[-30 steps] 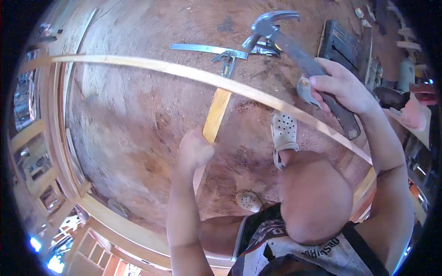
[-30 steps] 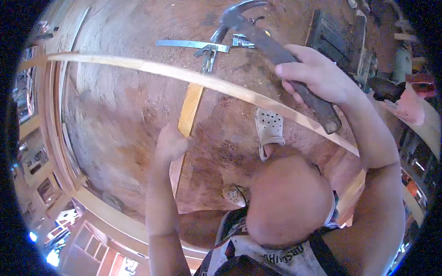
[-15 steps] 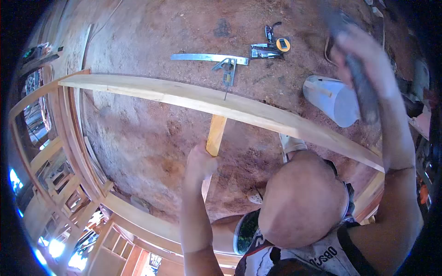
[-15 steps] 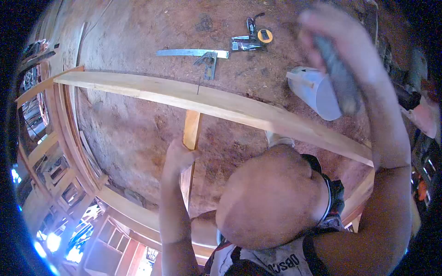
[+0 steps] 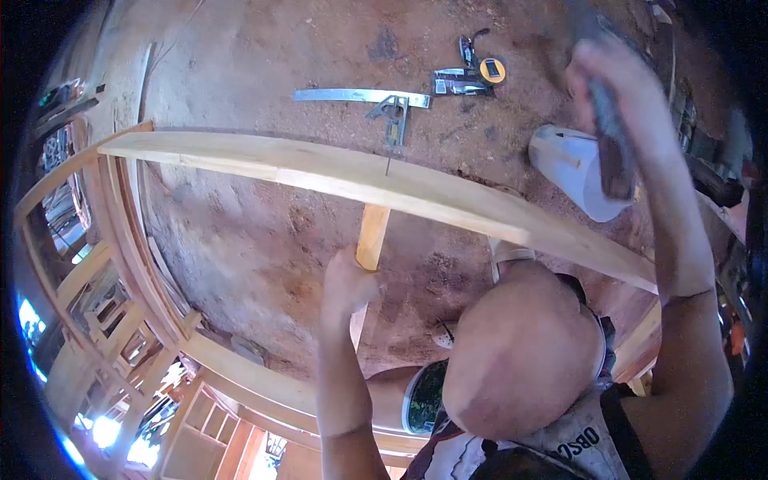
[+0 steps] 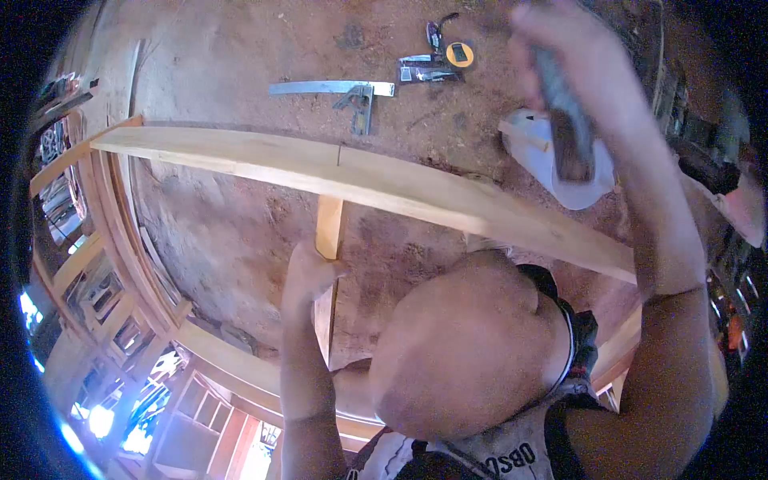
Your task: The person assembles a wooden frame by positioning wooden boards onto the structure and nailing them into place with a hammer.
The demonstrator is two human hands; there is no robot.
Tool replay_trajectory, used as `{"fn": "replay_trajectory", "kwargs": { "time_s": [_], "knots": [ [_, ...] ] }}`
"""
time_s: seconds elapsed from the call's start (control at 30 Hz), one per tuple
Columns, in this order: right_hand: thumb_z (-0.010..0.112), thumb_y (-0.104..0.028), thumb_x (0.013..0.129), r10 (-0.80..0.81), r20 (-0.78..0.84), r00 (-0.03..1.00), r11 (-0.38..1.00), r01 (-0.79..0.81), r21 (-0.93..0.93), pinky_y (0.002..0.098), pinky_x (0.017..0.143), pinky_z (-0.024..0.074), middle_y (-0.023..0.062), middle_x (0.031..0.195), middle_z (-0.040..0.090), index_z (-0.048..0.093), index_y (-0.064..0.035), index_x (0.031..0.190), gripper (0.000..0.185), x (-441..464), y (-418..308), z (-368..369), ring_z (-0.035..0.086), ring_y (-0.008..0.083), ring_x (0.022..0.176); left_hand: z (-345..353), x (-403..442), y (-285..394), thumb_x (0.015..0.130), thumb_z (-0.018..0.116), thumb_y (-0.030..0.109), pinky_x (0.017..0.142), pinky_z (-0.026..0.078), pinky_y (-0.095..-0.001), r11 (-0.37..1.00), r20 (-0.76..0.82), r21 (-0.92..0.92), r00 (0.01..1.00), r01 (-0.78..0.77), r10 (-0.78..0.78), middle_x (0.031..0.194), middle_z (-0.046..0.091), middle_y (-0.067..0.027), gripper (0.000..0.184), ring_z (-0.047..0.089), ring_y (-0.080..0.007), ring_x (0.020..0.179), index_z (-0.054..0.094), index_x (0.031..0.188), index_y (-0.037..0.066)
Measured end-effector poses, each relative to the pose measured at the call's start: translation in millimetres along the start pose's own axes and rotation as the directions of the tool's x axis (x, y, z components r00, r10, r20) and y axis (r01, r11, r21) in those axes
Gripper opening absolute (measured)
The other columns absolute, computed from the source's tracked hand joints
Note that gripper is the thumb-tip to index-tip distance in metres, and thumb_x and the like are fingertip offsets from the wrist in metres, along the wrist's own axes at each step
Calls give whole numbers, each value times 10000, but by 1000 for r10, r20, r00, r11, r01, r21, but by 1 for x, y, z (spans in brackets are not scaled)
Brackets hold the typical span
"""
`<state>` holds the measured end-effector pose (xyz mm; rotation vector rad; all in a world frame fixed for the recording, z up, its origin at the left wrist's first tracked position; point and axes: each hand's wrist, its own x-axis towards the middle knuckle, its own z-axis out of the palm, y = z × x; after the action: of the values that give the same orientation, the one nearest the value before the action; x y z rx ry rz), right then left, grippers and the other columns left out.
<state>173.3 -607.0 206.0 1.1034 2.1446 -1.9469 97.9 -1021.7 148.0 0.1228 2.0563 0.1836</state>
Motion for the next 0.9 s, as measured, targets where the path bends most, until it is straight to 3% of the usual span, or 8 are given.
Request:
{"fn": "replay_trajectory", "kwargs": {
  "time_s": [0.07,0.13,0.27,0.33,0.47,0.6,0.7,0.9],
  "knots": [
    [582,-315,997,34,-237,971,935,53,351,229,487,424,-7,641,541,558,-111,853,251,4,-24,12,534,73,534,2,0,-1,697,692,124,880,524,-483,1000,-30,-10,999,-17,16,976,700,-284,374,662,-462,1004,682,1042,-21],
    [573,-330,983,86,47,995,996,-86,6,297,536,499,13,649,572,591,-63,879,287,1,16,-1,607,126,602,1,2,-2,701,676,114,874,524,-486,998,-19,18,998,-57,57,951,696,-291,332,662,-466,987,689,998,-33],
    [612,-279,943,218,561,799,826,155,-542,303,704,504,82,842,651,589,-29,1099,296,-36,16,52,651,139,805,6,6,0,706,657,101,868,523,-490,1000,-10,28,1000,-5,6,931,692,-296,289,664,-468,972,694,955,-41],
    [621,-340,978,169,423,890,986,-149,-81,282,514,494,55,688,604,570,-51,909,301,-21,18,38,607,149,546,18,4,-14,712,633,81,866,521,-504,999,-126,4,992,-32,33,931,688,-300,275,664,-468,969,695,948,-45],
    [601,-371,981,126,-86,988,952,-96,290,257,465,460,9,584,554,606,-84,798,341,-7,-7,31,561,113,508,28,1,-11,716,617,75,871,520,-517,998,-253,-62,967,-10,-6,948,686,-303,274,663,-465,968,698,950,-42],
    [627,-322,967,164,391,906,971,-79,-225,265,524,466,13,674,603,606,-54,971,269,-36,17,55,573,119,532,30,8,-15,717,617,97,878,525,-523,997,-275,1,959,-71,69,968,690,-299,280,667,-461,972,697,948,-40],
    [651,-302,946,377,495,782,919,-384,-94,273,440,433,37,688,586,544,-30,1132,346,-47,11,78,554,139,497,26,5,-13,735,617,130,888,533,-507,997,-241,-21,969,-68,61,988,695,-294,283,672,-451,989,702,954,-28],
    [667,-224,933,253,470,846,945,-319,67,291,420,436,54,712,546,511,-17,1201,373,-68,41,97,534,149,483,19,-7,-10,777,619,198,925,545,-467,985,-292,-132,954,-110,67,1045,713,-255,316,688,-415,1012,731,1014,23]
  ]
}}
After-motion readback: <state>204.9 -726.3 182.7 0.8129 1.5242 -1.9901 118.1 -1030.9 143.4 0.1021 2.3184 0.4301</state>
